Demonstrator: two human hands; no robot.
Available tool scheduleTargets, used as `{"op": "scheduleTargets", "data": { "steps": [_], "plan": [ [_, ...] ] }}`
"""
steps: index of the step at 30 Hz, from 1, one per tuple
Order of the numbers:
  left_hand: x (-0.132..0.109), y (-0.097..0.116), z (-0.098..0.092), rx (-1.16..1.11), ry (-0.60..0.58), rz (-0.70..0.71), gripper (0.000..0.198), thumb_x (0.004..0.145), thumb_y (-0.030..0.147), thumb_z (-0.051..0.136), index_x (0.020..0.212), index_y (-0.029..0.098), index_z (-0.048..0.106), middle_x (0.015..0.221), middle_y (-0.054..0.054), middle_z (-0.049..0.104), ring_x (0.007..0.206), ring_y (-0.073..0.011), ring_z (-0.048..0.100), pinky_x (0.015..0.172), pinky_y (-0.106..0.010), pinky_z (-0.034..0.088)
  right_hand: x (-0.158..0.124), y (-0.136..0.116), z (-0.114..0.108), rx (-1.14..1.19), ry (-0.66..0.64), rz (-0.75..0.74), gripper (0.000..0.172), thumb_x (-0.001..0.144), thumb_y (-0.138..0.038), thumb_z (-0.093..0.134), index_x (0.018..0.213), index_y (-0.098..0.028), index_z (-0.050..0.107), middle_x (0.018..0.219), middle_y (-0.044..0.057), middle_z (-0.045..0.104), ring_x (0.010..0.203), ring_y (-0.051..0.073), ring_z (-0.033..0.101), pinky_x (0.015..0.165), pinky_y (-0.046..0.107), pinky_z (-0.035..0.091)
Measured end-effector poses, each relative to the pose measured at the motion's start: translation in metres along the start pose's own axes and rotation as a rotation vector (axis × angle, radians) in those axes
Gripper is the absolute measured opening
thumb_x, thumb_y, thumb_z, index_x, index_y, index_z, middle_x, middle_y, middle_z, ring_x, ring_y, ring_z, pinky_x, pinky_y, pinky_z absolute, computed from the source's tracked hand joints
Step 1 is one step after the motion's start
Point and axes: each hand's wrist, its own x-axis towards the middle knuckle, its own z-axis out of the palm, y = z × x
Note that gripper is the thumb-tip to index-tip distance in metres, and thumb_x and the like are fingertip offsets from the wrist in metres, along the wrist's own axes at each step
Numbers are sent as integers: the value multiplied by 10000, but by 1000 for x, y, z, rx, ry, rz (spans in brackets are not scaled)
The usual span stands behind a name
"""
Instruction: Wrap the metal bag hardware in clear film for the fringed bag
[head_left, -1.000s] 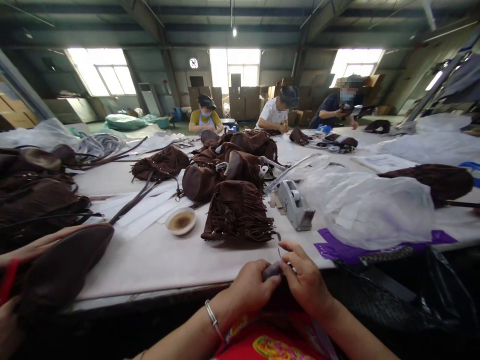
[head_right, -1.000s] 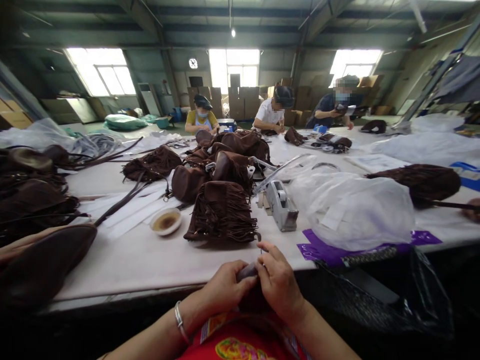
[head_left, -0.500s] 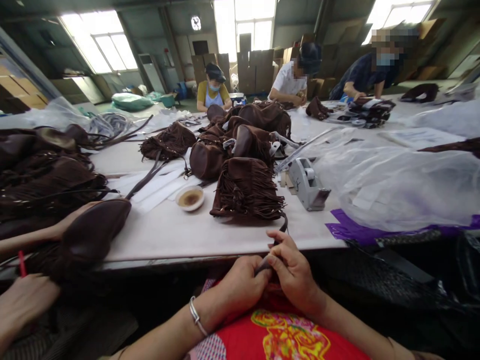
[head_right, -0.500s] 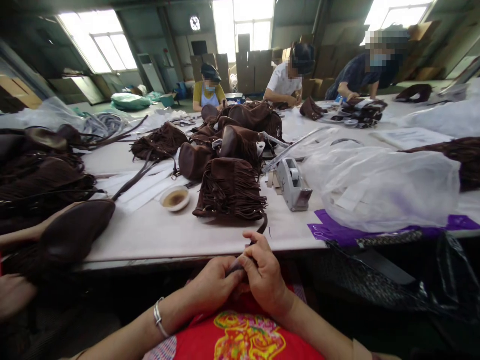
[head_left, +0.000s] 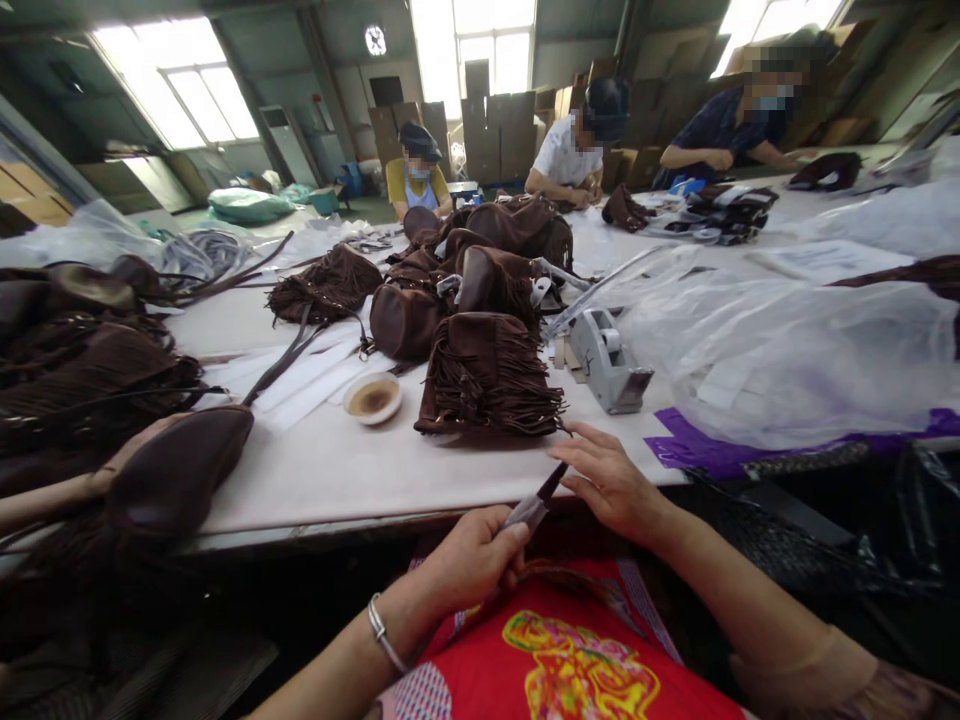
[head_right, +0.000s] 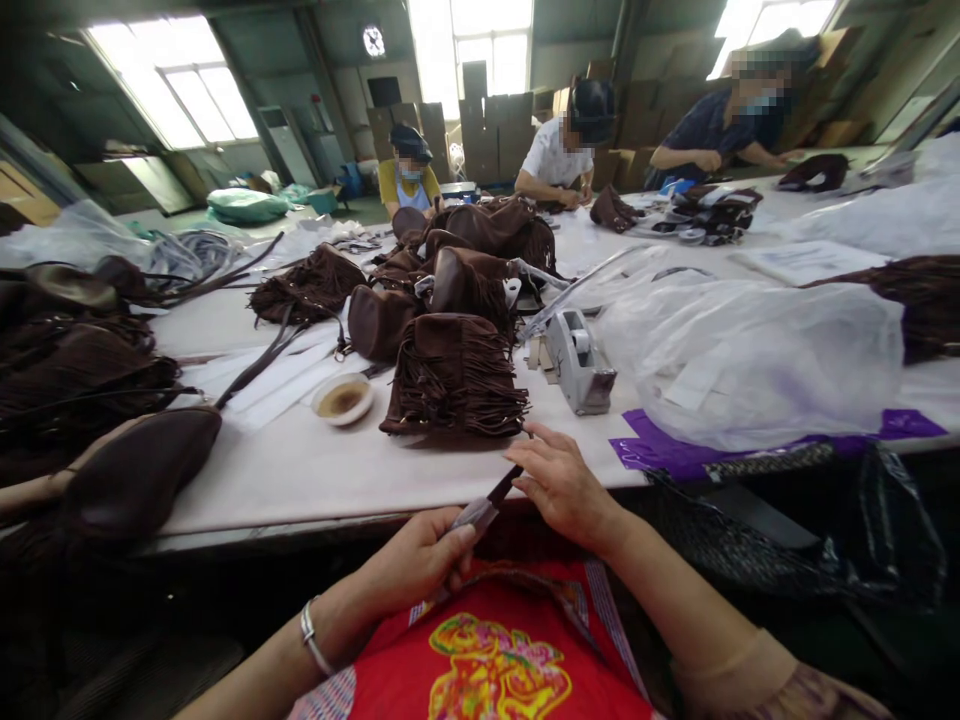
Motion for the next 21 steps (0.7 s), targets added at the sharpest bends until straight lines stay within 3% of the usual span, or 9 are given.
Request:
{"op": "scheduleTargets", "data": {
  "steps": [2,5,8,12,21],
  "plan": [
    [-1,-2,-2,-2,-6,33,451,897,612,450,814,173,514,644,0,578,508,-102,499,474,-204,345,8,4,-2,6,-53,-48,134,963,-207,532,971,-218,665,990,71,689,1207,293,504,1032,483,362],
    [-1,-4,-5,12,-7,76,539,898,670,415,776,159,536,642,-22,597,543,-113,533,516,-219,378,21,-3,2,49,-69,-59,222,966,-207,524,771,-196,629,795,53,641,977,243,569,939,424,396],
    [-1,-4,-9,-6,6,62,595,888,706,402,793,143,570,671,-47,630,569,-130,563,559,-245,421,31,-13,7,76,-85,-52,242,968,-206,519,740,-183,598,767,46,599,854,212,543,854,388,397],
    [2,-1,-12,-22,-5,60,674,893,719,367,803,108,638,721,-97,678,605,-152,590,612,-275,461,37,-17,8,79,-121,-79,236,960,-184,526,727,-181,565,758,38,582,855,208,523,854,381,374],
    [17,25,-15,225,65,127,588,977,464,305,785,101,726,756,-100,722,659,-172,621,657,-273,470,38,-25,5,97,-169,-84,236,958,-190,519,727,-185,567,767,41,596,874,215,530,857,390,381]
  ]
}}
